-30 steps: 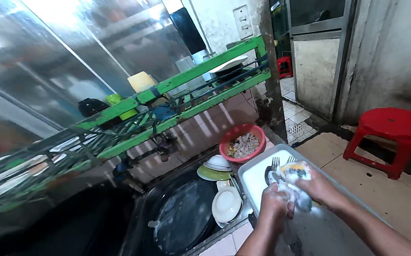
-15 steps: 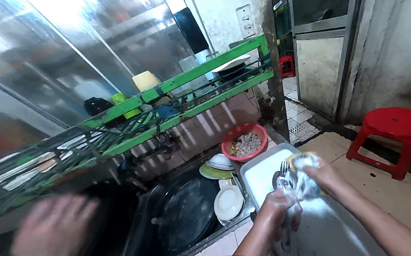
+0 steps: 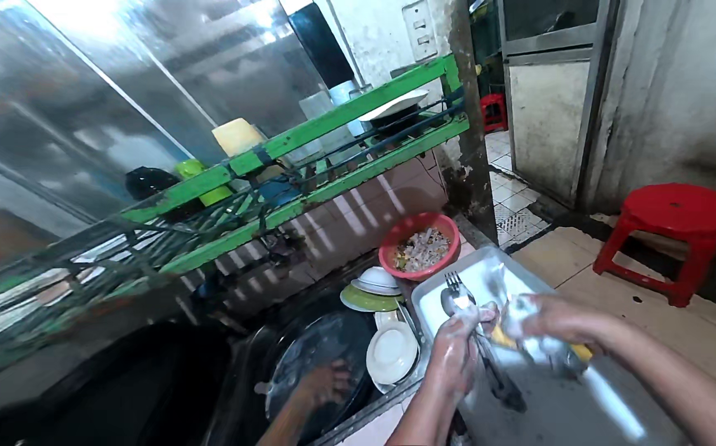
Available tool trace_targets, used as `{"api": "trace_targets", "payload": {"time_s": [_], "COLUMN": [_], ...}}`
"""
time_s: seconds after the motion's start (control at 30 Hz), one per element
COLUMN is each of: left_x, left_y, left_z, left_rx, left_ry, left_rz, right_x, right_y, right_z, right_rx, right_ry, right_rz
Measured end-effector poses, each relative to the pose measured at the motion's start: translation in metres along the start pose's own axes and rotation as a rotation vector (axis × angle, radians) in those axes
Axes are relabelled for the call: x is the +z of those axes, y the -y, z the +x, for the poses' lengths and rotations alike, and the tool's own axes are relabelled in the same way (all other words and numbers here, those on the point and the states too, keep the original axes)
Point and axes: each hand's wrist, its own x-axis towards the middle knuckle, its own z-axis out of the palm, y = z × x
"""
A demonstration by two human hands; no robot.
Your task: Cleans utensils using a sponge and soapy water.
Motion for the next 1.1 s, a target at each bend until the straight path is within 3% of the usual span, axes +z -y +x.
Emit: {"api": "trace_targets", "payload": {"time_s": [0.13, 0.27, 0.37, 0.47, 0.53, 0.6, 0.67, 0.7, 0.8, 0.93, 1.03, 1.1], "left_x": [0.009, 0.005, -0.003, 0.007, 0.020, 0.028, 0.031, 0.033, 0.035, 0.033, 0.029, 0.025], "left_y": [-0.004, -0.016, -0.022, -0.017, -0.011, -0.007, -0.005, -0.005, -0.003, 0.002, -0.004, -0.009], "left_z": [0.002, 0.014, 0.020, 0.010, 0.006, 0.005, 0.004, 0.003, -0.003, -0.007, -0.007, -0.011], "left_rx": [-0.055, -0.125, -0.178, -0.301, -0.351, -0.325, -0.237, -0.200, -0.155, -0.200, -0.204, -0.198], "left_ry": [0.098, -0.089, -0.179, -0.016, 0.099, 0.089, -0.013, -0.059, -0.090, -0.078, -0.083, -0.038], "left_rz": [0.092, -0.113, -0.004, 0.335, 0.417, 0.361, 0.301, 0.310, 0.413, 0.317, 0.230, 0.190], "right_x": [0.033, 0.045, 0.023, 0.006, 0.005, 0.008, 0.017, 0.022, 0.026, 0.016, 0.010, 0.007], "right_y": [-0.012, -0.034, -0.032, -0.014, -0.004, -0.007, -0.015, -0.018, -0.020, -0.031, -0.028, -0.023], "right_z": [0.012, 0.011, -0.001, -0.008, -0.006, 0.001, 0.011, 0.012, 0.013, 0.027, 0.031, 0.030], "right_rx": [-0.111, -0.193, -0.141, -0.177, -0.167, -0.162, -0.197, -0.212, -0.200, -0.292, -0.327, -0.243], "right_ry": [0.223, 0.412, 0.168, -0.168, -0.322, -0.471, -0.509, -0.444, -0.312, -0.668, -0.834, -0.748], "right_rz": [-0.139, -0.317, -0.218, 0.292, 0.437, 0.504, 0.602, 0.613, 0.443, 0.095, 0.387, 0.573]}}
